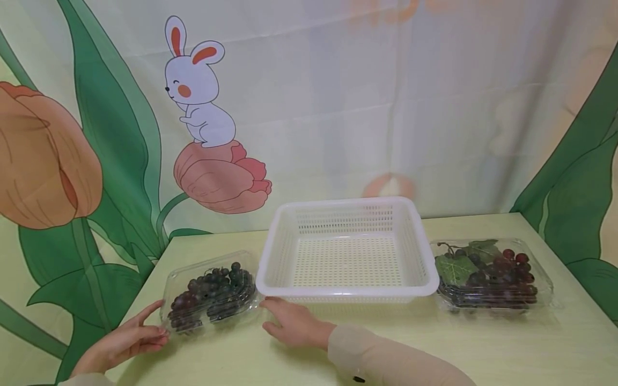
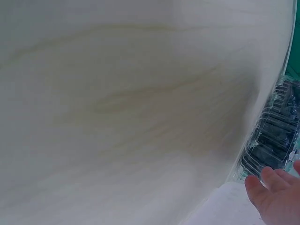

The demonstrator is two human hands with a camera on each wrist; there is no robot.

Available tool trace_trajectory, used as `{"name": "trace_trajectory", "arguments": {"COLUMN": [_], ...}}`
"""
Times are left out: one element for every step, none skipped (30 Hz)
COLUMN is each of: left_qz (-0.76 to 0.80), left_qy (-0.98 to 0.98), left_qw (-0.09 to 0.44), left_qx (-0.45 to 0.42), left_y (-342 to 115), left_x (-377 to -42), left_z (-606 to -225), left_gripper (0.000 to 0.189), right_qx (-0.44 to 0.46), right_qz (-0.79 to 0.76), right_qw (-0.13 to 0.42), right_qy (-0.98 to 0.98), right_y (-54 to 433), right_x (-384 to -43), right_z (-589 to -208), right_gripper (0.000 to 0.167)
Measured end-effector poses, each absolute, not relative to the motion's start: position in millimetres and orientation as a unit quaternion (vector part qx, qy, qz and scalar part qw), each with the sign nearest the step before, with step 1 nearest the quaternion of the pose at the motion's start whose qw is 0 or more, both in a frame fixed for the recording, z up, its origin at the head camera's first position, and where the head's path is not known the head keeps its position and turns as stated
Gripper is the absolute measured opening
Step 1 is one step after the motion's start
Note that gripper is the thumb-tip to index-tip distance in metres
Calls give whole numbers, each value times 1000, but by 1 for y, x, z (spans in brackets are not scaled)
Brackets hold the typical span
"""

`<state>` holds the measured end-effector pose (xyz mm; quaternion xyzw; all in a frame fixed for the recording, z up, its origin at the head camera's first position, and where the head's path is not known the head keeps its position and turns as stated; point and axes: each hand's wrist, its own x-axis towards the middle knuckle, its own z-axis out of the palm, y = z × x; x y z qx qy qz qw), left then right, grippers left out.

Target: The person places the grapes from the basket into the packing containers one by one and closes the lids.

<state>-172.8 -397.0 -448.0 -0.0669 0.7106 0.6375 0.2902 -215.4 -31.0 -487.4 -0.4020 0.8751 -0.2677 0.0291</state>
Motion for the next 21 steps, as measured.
{"name": "trace_trajectory", "arguments": {"left_qz": [633,628,624,620,617,614,612,611,609,608,607,605,603,601,599,597,596,594,592,590,587], "left_qy": [715,720,724,727,731,733,736,737,738,739,741,742,743,744,745,746,746,747,748,748,749], "left_qw": [289,288,286,285,284,282,281,281,280,280,280,280,281,282,284,285,287,289,291,294,296], "left_qx": [-67,-66,-67,-69,-69,-69,-69,-71,-73,-73,-72,-72,-72,-72,-73,-74,-75,-76,-76,-77,-78], "left_y": [-397,-396,-396,-396,-397,-397,-397,-397,-397,-397,-397,-397,-396,-396,-396,-396,-395,-395,-395,-395,-396], "left_x": [-173,-174,-174,-175,-175,-176,-176,-176,-177,-177,-177,-178,-178,-178,-178,-179,-179,-180,-181,-182,-183], "left_z": [-447,-447,-447,-446,-446,-446,-446,-445,-445,-445,-445,-444,-444,-443,-443,-442,-441,-441,-440,-440,-439], "left_gripper": [89,89,89,89,89,89,88,88,89,89,89,89,89,89,89,89,89,89,89,89,89], "right_qx": [-396,-389,-383,-375,-367,-359,-351,-344,-337,-329,-322,-316,-309,-302,-294,-286,-281,-276,-269,-264,-258], "right_qz": [-274,-279,-286,-293,-301,-310,-320,-329,-338,-348,-357,-367,-379,-390,-403,-417,-429,-443,-458,-471,-485], "right_qw": [22,13,4,-3,-7,-10,-12,-11,-9,-2,5,13,22,33,43,54,59,62,66,69,72], "right_qy": [876,878,878,879,880,880,880,880,879,878,877,875,872,869,865,861,856,851,845,839,833], "right_y": [-32,-33,-33,-35,-36,-37,-38,-40,-41,-43,-44,-46,-47,-49,-51,-52,-54,-55,-57,-58,-60], "right_x": [-216,-216,-216,-216,-216,-216,-216,-216,-217,-217,-217,-217,-218,-218,-218,-219,-219,-219,-219,-219,-219], "right_z": [-488,-488,-489,-490,-491,-491,-491,-492,-492,-492,-493,-493,-494,-495,-496,-496,-497,-497,-497,-497,-496], "right_gripper": [44,43,42,41,40,40,40,41,41,43,44,46,47,49,50,51,52,53,54,55,56]}}
